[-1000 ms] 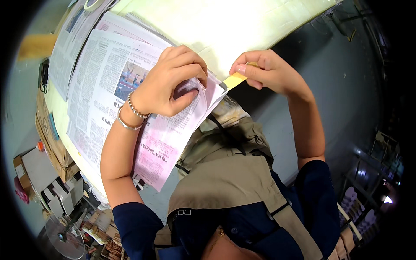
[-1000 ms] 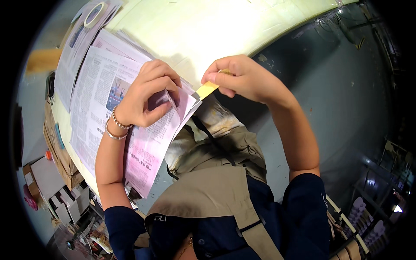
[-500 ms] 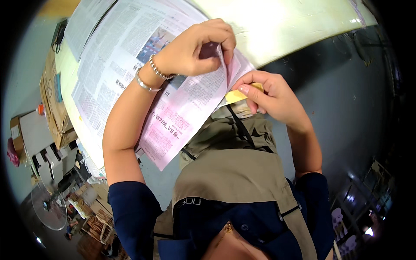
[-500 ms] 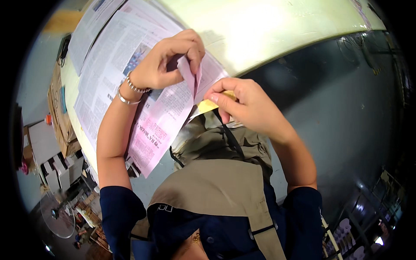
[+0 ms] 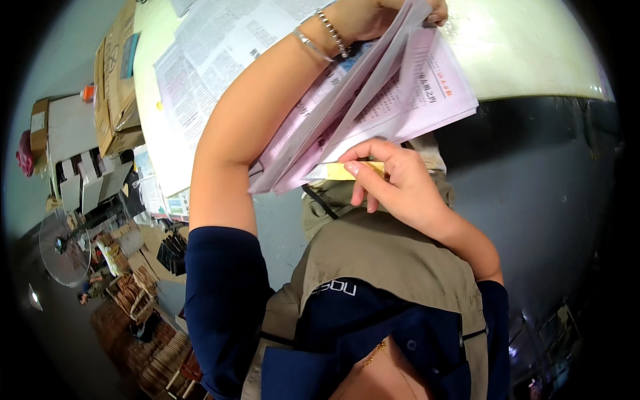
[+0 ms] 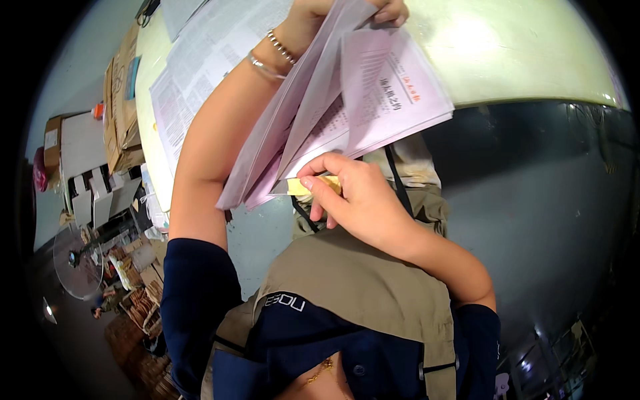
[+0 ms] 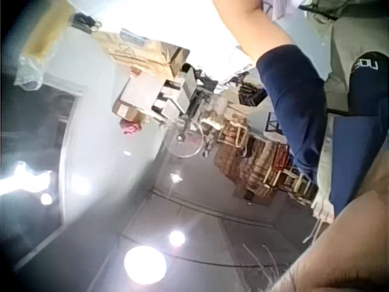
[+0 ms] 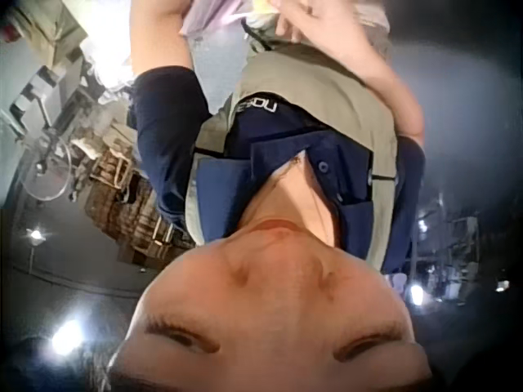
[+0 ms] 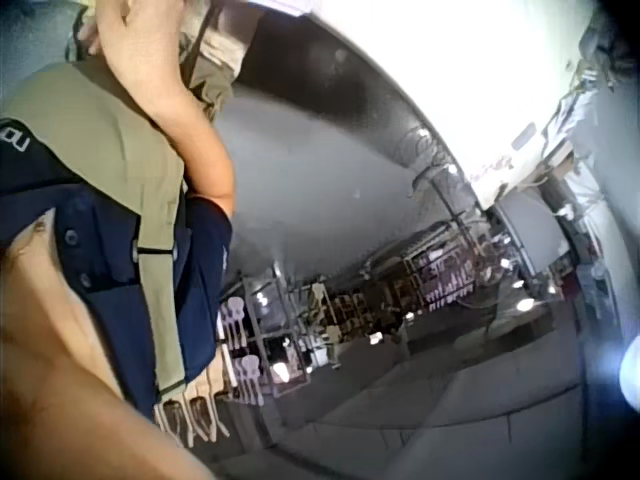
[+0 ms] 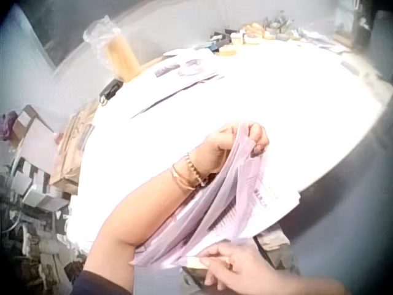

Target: The person uses a yellow utility knife to cut the edges of a stack of pink papers on a white table. They repeatedly align the stack and slice along the side to trim the paper.

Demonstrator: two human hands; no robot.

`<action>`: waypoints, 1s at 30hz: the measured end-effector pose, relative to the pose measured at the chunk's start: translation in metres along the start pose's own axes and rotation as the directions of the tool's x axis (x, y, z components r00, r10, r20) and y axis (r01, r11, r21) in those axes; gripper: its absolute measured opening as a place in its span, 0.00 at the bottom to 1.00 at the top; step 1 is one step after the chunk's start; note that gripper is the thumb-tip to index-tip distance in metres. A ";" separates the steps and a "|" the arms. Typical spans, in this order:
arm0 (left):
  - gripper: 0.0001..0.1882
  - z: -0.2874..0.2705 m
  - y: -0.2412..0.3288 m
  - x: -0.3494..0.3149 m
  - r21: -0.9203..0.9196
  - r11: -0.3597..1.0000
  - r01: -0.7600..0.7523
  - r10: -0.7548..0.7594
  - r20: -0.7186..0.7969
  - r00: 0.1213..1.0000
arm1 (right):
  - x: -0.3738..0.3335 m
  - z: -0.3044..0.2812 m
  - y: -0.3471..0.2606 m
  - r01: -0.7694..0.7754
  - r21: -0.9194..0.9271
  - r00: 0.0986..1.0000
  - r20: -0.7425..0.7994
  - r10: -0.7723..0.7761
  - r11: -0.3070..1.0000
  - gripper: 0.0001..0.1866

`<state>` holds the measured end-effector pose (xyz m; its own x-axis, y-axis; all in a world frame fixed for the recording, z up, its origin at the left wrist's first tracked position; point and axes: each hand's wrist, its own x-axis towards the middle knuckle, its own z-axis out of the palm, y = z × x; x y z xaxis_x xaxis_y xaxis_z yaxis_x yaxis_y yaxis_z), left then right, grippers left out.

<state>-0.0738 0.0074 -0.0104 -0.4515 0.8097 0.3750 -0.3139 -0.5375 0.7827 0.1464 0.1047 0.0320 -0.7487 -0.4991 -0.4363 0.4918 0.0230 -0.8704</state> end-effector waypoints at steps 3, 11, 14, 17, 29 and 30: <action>0.12 -0.001 0.001 0.000 -0.049 0.999 -0.002 0.000 -0.046 0.999 | 0.004 0.016 0.001 -0.037 0.028 0.998 0.050 0.036 0.999 0.11; 0.11 0.006 0.006 -0.002 0.054 0.992 -0.110 0.116 -0.122 0.986 | 0.010 0.044 0.016 0.001 -0.078 0.987 0.163 0.012 0.997 0.11; 0.14 0.009 0.009 -0.003 -0.094 0.995 -0.029 0.021 -0.088 0.996 | -0.007 0.016 0.005 0.016 -0.103 0.994 0.109 -0.004 0.995 0.10; 0.13 -0.001 0.002 -0.010 0.048 0.999 -0.005 0.009 -0.074 0.997 | -0.034 -0.026 0.003 -0.053 0.002 0.998 0.030 0.053 0.999 0.10; 0.08 0.032 0.023 -0.001 0.718 0.694 0.054 -0.109 0.031 0.994 | -0.062 -0.096 0.033 0.491 0.015 0.620 -0.708 -0.337 0.871 0.14; 0.09 0.033 0.022 -0.002 0.735 0.675 0.056 -0.115 0.030 0.993 | -0.056 -0.096 0.032 0.477 -0.060 0.603 -0.704 -0.376 0.877 0.14</action>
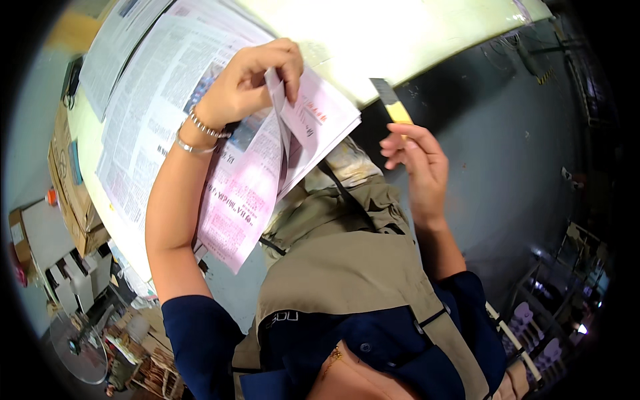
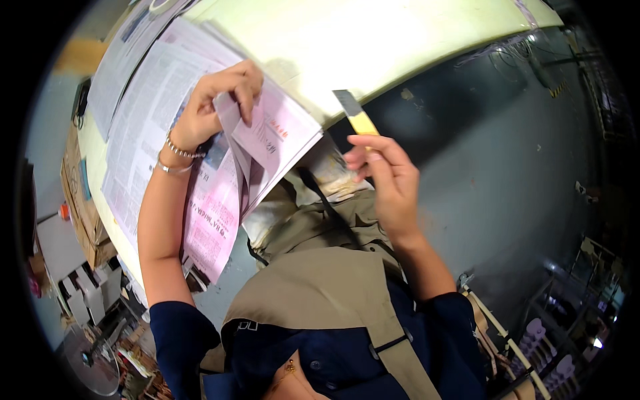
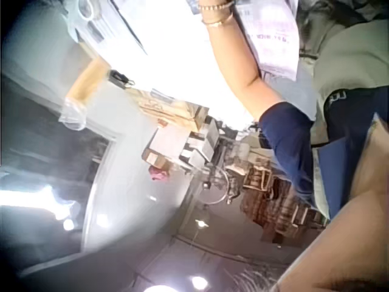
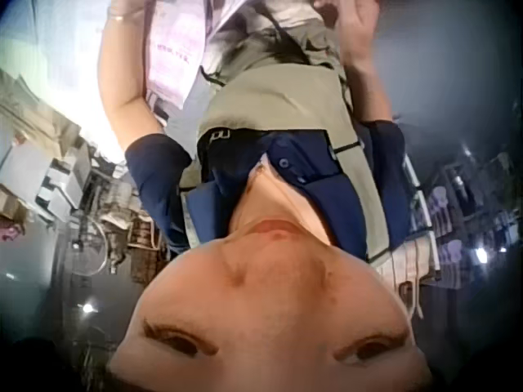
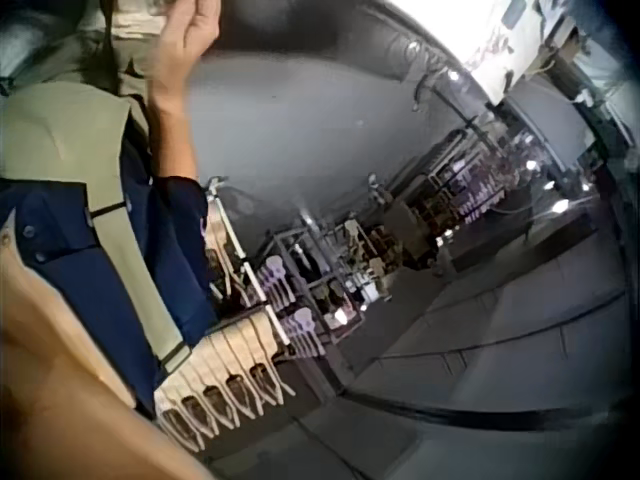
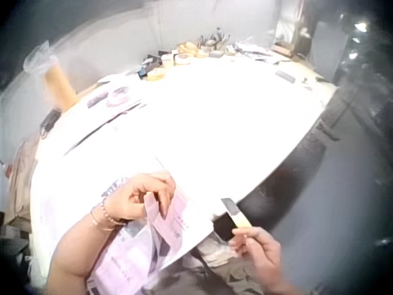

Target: The person uses a yellow utility knife to cut the edges of a stack of pink papers on a white table. They repeatedly align the stack and slice along the side to trim the paper.

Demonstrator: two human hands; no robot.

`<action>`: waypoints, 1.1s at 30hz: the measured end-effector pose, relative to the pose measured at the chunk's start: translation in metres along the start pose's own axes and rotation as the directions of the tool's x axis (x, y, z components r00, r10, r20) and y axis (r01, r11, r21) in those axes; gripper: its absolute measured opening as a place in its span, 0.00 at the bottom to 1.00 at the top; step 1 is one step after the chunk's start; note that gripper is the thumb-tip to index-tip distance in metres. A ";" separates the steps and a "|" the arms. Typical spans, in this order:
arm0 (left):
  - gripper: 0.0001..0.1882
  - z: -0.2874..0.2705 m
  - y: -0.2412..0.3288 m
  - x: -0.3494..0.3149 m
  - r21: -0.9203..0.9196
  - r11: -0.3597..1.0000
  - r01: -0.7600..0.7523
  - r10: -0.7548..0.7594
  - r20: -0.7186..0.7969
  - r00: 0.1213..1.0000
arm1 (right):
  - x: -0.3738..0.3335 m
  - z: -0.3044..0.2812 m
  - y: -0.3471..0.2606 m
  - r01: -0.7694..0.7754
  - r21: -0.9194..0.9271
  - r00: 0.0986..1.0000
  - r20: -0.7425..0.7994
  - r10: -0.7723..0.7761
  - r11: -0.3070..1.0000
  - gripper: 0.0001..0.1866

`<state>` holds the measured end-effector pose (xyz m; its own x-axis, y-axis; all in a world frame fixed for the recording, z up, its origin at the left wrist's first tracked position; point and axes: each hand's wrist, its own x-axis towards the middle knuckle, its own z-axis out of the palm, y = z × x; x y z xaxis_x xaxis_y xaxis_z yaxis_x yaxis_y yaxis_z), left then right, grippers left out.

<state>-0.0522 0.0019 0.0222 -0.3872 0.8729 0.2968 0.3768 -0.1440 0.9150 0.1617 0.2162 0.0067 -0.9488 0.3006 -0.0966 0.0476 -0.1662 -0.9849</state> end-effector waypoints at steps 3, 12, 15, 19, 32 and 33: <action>0.05 0.005 0.005 0.000 0.061 0.997 0.048 -0.048 -0.014 0.999 | 0.008 0.014 0.004 0.062 -0.219 0.998 -0.015 -0.067 0.974 0.12; 0.10 0.020 0.016 0.011 0.320 0.947 -0.030 0.049 -0.049 0.998 | 0.021 0.034 0.004 0.456 -0.607 0.833 0.032 -0.553 0.651 0.09; 0.09 0.021 0.021 0.012 0.459 0.882 -0.106 0.112 0.013 0.994 | 0.026 0.040 0.006 0.496 -0.626 0.807 0.076 -0.585 0.603 0.07; 0.11 0.027 0.015 0.006 0.524 0.845 -0.108 0.134 -0.011 0.991 | 0.031 0.049 0.024 0.432 -0.694 0.826 0.047 -0.562 0.576 0.10; 0.11 0.030 0.021 0.005 0.600 0.772 -0.210 0.213 0.067 0.975 | 0.035 0.066 0.008 0.278 -0.539 0.936 -0.033 -0.350 0.795 0.09; 0.12 0.029 0.022 0.005 0.601 0.770 -0.212 0.215 0.069 0.974 | 0.037 0.067 0.008 0.257 -0.531 0.946 -0.035 -0.323 0.808 0.09</action>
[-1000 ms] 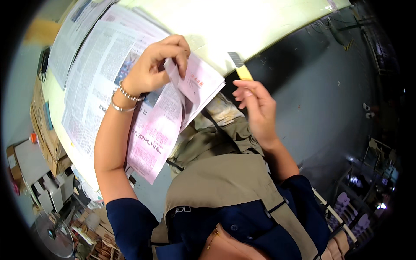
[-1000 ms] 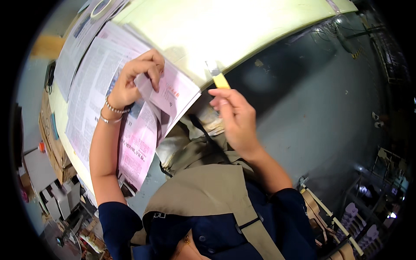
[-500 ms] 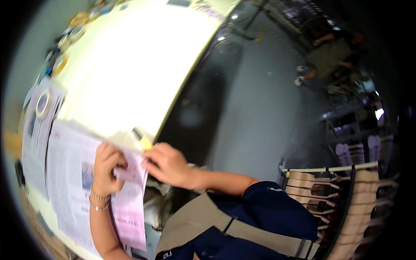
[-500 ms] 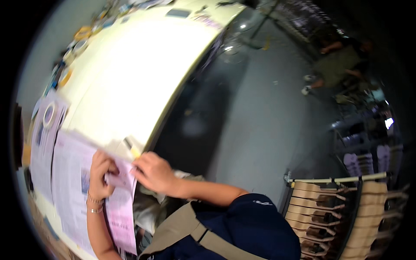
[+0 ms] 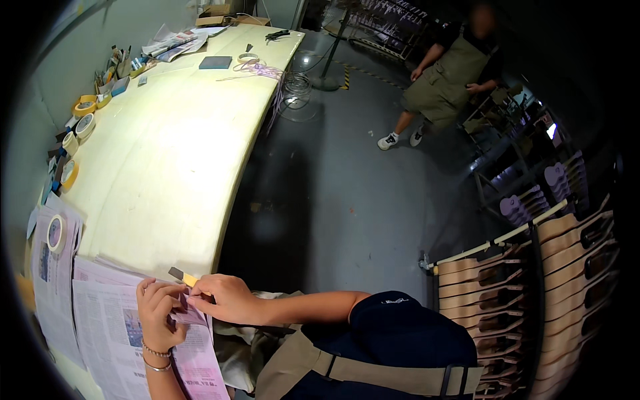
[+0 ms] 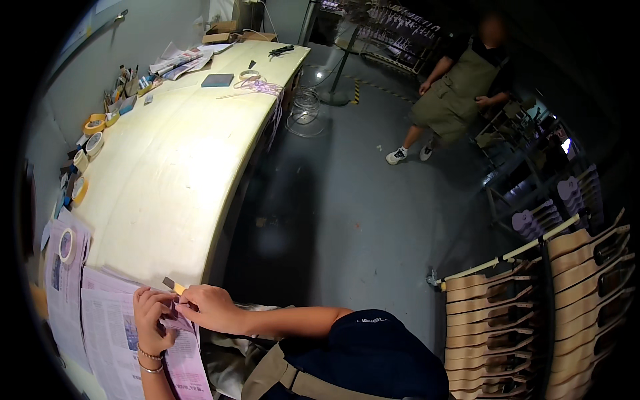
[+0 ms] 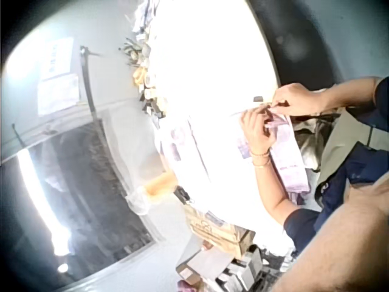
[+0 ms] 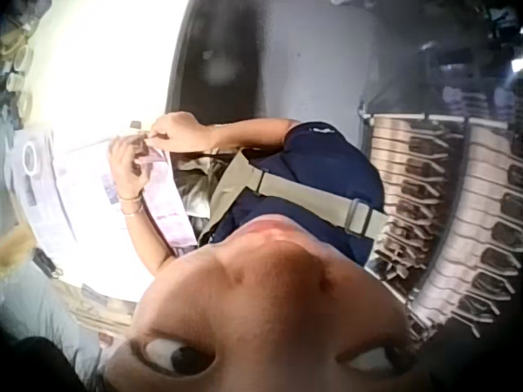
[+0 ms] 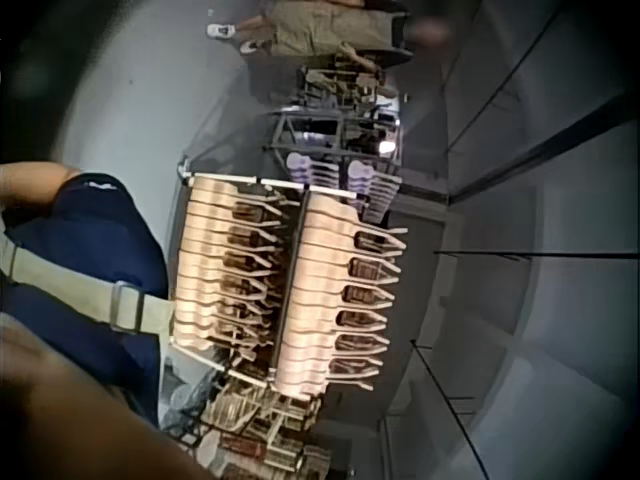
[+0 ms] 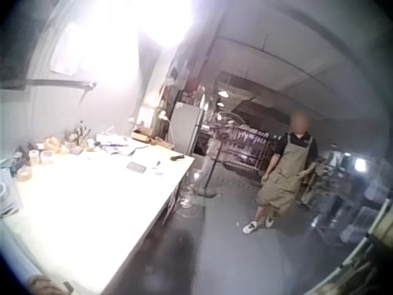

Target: The person uses a yellow utility knife to cut the edges of a stack of pink papers on a white table. They repeatedly align the stack and slice along the side to trim the paper.

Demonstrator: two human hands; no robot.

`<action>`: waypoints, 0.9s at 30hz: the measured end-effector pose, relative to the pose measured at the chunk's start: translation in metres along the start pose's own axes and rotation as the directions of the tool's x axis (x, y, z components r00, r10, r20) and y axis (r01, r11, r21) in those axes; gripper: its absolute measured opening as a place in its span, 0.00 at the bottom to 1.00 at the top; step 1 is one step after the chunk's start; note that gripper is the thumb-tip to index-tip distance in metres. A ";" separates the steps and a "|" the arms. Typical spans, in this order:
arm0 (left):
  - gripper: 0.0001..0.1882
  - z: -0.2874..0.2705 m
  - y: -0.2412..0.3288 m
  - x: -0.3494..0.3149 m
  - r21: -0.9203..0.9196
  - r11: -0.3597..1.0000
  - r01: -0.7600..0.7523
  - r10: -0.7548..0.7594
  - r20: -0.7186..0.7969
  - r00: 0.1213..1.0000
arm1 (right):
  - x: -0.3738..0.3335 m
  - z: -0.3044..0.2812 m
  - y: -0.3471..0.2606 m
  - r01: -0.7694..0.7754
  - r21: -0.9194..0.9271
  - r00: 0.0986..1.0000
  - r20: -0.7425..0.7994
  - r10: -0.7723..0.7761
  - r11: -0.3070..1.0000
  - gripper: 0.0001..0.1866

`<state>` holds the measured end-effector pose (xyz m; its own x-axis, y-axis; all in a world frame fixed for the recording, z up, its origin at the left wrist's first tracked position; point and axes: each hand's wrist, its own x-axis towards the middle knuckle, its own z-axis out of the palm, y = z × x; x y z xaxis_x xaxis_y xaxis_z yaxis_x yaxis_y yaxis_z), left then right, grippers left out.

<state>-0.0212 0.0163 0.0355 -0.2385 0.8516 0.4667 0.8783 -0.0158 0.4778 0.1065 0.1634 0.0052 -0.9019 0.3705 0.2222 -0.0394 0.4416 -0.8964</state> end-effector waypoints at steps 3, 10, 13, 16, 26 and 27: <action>0.13 0.000 -0.001 0.001 0.036 0.998 -0.056 0.057 -0.035 0.998 | 0.004 0.001 0.000 -0.048 0.018 0.999 0.006 0.048 0.999 0.11; 0.13 0.000 -0.001 -0.001 0.066 0.995 -0.079 0.082 -0.049 0.995 | 0.008 0.007 0.012 -0.047 -0.008 0.999 0.015 0.047 0.999 0.10; 0.12 0.002 -0.002 -0.002 0.065 0.994 -0.088 0.092 -0.061 0.994 | 0.007 0.010 0.015 -0.003 -0.021 1.000 -0.010 0.003 1.000 0.10; 0.12 0.002 -0.003 -0.002 0.056 0.995 -0.078 0.082 -0.056 0.995 | 0.007 0.010 0.019 -0.006 0.008 1.000 -0.027 0.007 1.000 0.11; 0.11 0.001 -0.001 0.003 0.079 0.995 -0.067 0.070 -0.034 0.997 | 0.006 0.012 0.025 0.013 0.004 0.998 -0.066 -0.013 1.000 0.12; 0.11 0.004 -0.004 0.003 0.073 0.996 -0.043 0.045 -0.020 0.999 | 0.004 0.007 0.019 -0.053 0.029 0.997 -0.062 0.055 0.998 0.11</action>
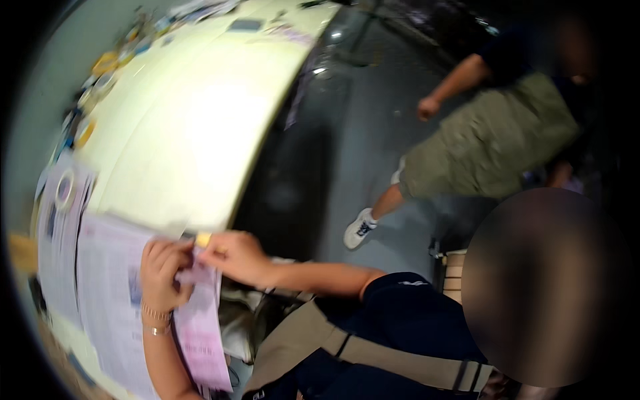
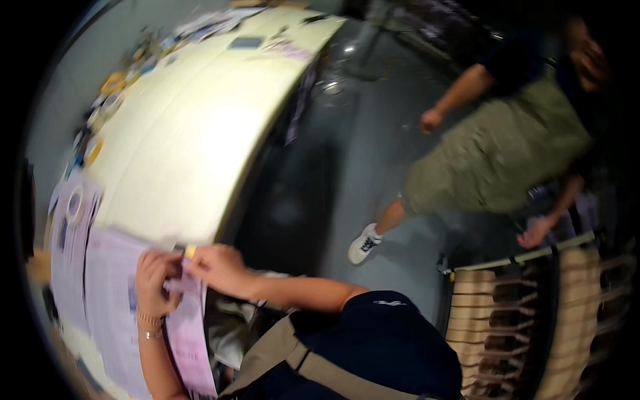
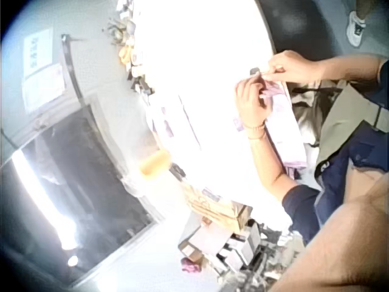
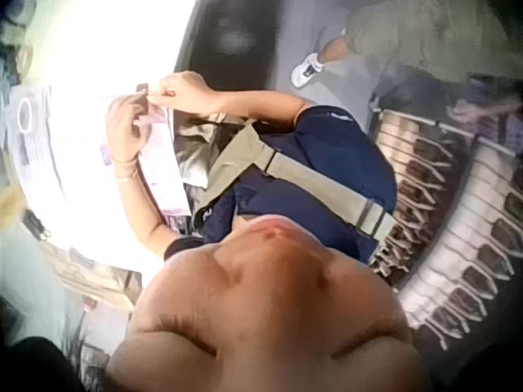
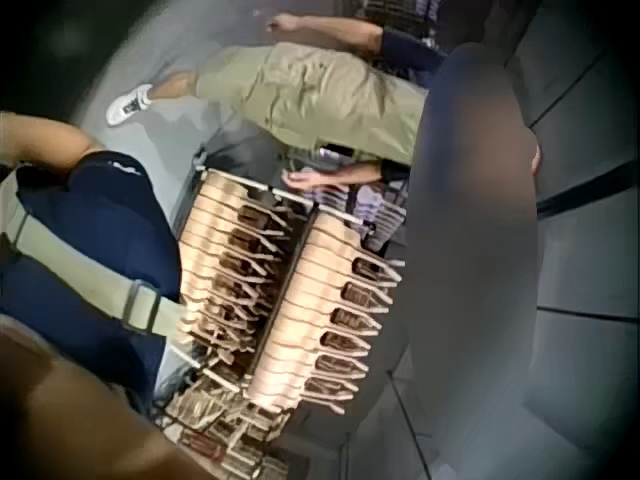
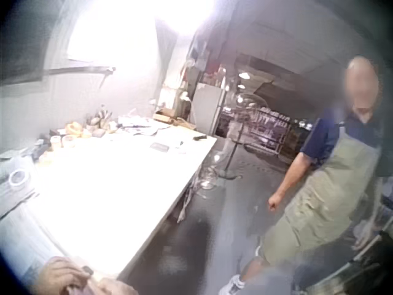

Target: The person uses a yellow utility knife to cut the edges of a stack of pink papers on a white table. They repeatedly align the stack and slice along the side to trim the paper.

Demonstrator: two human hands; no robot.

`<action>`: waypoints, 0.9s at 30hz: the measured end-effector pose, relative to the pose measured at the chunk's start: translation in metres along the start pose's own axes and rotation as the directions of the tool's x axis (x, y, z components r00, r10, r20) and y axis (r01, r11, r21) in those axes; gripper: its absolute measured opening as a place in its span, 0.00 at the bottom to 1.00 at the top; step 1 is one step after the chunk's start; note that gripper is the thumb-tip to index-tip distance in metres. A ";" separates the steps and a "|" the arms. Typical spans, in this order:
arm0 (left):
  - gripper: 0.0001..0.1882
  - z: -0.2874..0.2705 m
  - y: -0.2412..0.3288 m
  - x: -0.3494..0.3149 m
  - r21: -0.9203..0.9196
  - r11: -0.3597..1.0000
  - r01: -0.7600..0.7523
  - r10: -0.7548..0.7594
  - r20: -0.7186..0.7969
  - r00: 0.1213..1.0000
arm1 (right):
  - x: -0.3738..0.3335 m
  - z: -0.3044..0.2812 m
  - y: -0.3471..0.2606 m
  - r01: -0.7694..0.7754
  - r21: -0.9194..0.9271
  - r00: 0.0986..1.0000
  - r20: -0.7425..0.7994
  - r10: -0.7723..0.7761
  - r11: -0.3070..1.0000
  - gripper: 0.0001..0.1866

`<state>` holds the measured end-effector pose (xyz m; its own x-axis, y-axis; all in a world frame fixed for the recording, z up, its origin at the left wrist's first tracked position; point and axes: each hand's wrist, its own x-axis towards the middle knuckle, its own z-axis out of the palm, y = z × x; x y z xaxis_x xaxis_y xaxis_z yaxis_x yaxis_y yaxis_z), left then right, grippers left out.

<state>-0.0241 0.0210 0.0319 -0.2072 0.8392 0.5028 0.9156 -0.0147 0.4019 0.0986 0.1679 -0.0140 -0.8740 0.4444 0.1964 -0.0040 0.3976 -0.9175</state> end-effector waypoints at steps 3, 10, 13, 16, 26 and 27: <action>0.09 -0.014 0.008 0.001 0.106 0.993 -0.042 0.043 -0.008 0.999 | -0.003 0.001 -0.006 -0.092 0.090 0.995 0.040 0.088 0.992 0.10; 0.09 -0.011 -0.003 -0.005 0.133 0.980 -0.146 0.154 -0.050 0.987 | -0.006 -0.007 -0.001 -0.153 0.119 0.987 0.059 0.147 0.981 0.11; 0.09 -0.011 -0.004 -0.006 0.137 0.977 -0.162 0.169 -0.040 0.985 | -0.006 -0.010 0.000 -0.145 0.114 0.988 0.068 0.138 0.983 0.11; 0.12 -0.011 -0.002 -0.003 0.111 0.984 -0.141 0.145 -0.032 0.989 | -0.004 -0.012 -0.002 -0.119 0.097 0.992 0.062 0.113 0.988 0.12; 0.12 -0.010 -0.001 0.000 0.105 0.990 -0.099 0.102 -0.021 0.995 | 0.001 -0.015 -0.011 0.036 0.017 0.999 0.025 -0.036 0.999 0.10; 0.13 -0.010 -0.001 -0.001 0.112 0.988 -0.102 0.105 -0.020 0.994 | 0.000 -0.015 -0.010 0.030 0.012 0.999 0.026 -0.030 0.999 0.10</action>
<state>-0.0285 0.0153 0.0385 -0.1167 0.8218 0.5576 0.9648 -0.0394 0.2600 0.1060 0.1762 0.0010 -0.8857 0.4115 0.2150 -0.0357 0.4014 -0.9152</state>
